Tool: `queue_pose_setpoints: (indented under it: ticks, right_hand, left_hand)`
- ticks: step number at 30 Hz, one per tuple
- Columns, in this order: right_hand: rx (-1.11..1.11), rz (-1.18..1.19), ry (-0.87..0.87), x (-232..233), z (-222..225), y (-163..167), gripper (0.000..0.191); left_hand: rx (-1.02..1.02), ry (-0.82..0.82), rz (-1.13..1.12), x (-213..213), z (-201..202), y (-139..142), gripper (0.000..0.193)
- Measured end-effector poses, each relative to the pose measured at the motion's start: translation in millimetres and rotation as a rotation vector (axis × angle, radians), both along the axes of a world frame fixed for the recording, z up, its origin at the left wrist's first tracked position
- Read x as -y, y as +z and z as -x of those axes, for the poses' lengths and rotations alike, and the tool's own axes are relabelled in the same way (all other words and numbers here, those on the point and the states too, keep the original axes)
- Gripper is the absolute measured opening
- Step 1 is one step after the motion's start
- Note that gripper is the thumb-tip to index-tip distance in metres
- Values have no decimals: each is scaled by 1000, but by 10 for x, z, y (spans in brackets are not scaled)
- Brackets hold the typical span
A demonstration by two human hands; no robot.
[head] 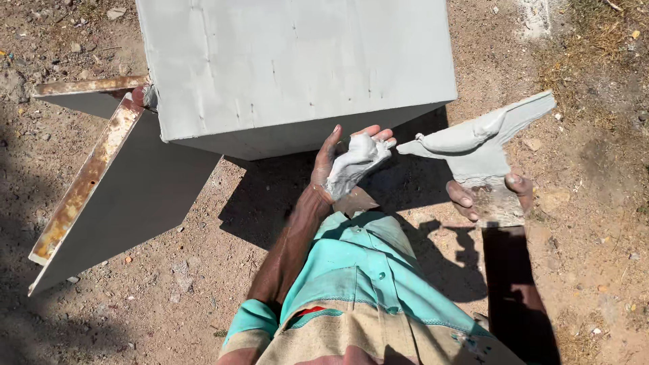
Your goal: The person applies white plaster to the surfaces of a box-like wooden structure using a hand float, spreading and smoothing the material over the top and side panels, reloading plaster onto the float from their hand, and working around the structure before stepping back at the end.
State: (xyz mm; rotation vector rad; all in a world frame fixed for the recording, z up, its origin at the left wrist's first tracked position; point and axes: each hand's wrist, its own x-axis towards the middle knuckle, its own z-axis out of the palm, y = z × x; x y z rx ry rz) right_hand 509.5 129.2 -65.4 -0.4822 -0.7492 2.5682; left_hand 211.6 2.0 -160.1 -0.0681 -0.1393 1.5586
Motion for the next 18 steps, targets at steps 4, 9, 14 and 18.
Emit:
queue_pose_setpoints:
  ticks: [4, 9, 14, 18]
  right_hand:
    - [-123, -33, 25, 399, 165, -116, 77]
    - [491, -838, -26, 848, 717, 2, 80]
    - [690, -1534, 30, 1009, 963, -23, 71]
    - [845, -1449, 240, 772, 666, -20, 71]
  left_hand:
    - [417, 30, -103, 84, -378, -95, 83]
    - [448, 221, 144, -233, -523, 11, 81]
    - [28, 496, 176, -239, -397, 326, 85]
    - [-61, 531, 49, -30, -139, 569, 90]
